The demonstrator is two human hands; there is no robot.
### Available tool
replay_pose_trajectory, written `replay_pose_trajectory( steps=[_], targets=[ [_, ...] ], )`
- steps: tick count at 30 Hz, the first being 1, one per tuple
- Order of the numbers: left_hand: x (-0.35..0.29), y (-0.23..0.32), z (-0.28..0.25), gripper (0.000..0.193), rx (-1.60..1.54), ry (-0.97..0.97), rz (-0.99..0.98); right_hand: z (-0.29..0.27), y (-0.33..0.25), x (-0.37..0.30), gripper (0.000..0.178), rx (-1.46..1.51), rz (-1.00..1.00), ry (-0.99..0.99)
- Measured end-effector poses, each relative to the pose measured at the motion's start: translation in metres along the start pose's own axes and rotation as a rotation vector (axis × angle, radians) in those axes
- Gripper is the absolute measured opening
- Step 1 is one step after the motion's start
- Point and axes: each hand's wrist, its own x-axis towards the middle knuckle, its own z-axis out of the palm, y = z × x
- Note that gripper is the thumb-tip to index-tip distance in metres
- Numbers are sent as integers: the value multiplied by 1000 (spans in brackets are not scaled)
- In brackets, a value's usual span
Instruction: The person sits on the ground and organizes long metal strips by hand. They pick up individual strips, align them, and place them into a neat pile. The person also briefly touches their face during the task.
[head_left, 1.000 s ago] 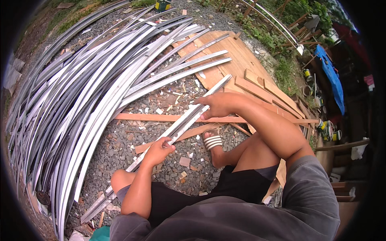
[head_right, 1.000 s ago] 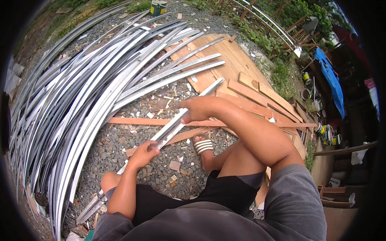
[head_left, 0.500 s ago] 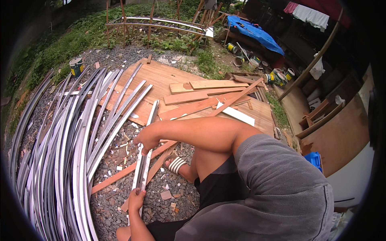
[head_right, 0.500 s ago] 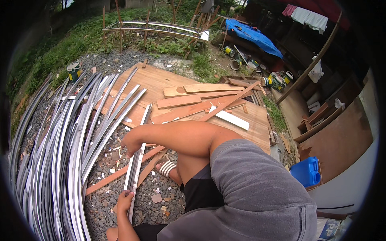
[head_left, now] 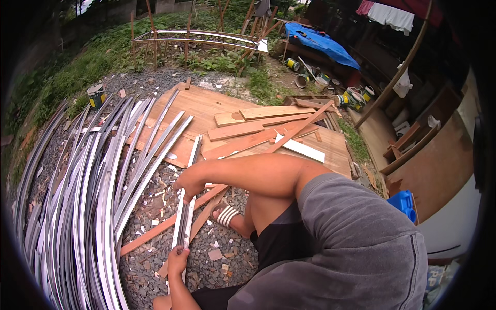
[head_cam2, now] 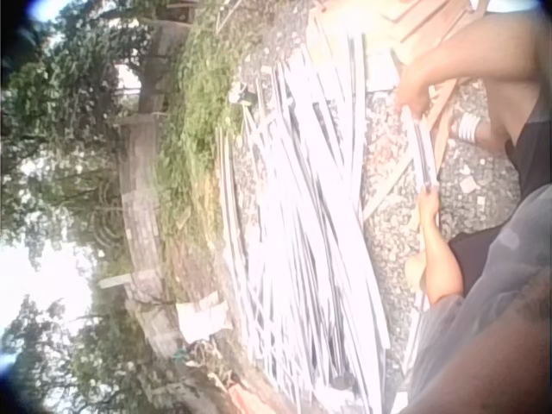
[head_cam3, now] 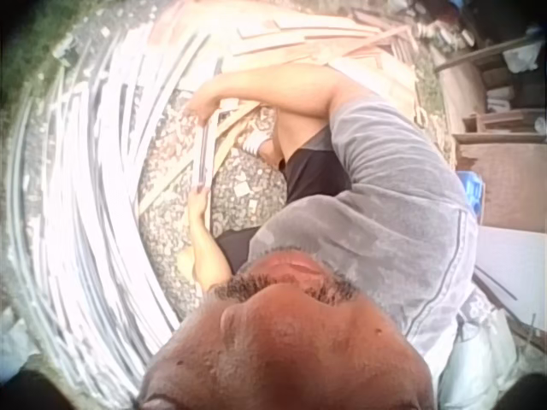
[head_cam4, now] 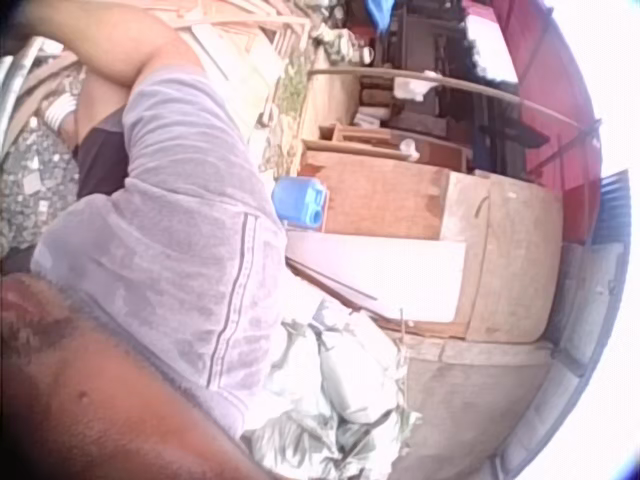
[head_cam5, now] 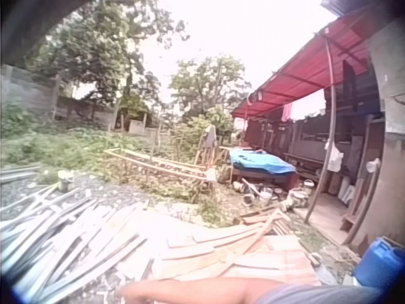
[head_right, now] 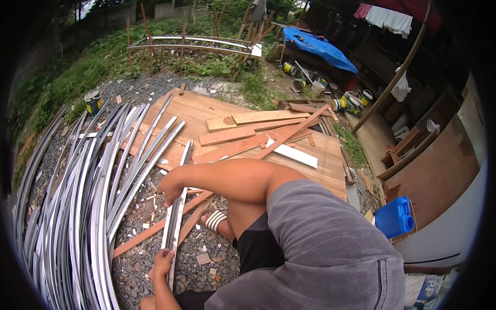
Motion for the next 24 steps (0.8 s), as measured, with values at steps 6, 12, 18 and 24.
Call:
replay_pose_trajectory(
  steps=[6,12,18,24],
  targets=[
    [-3,1,0,45,5,-1,1,0,3,0,81,-6,8,0],
    [-11,11,1,48,-30,18,-17,3,5,2,78,-9,-14,33],
    [-16,19,1,51,6,25,10,5,11,6,72,-33,-23,40],
    [-14,15,2,53,46,38,27,6,14,8,74,-27,-31,58]
  ],
)
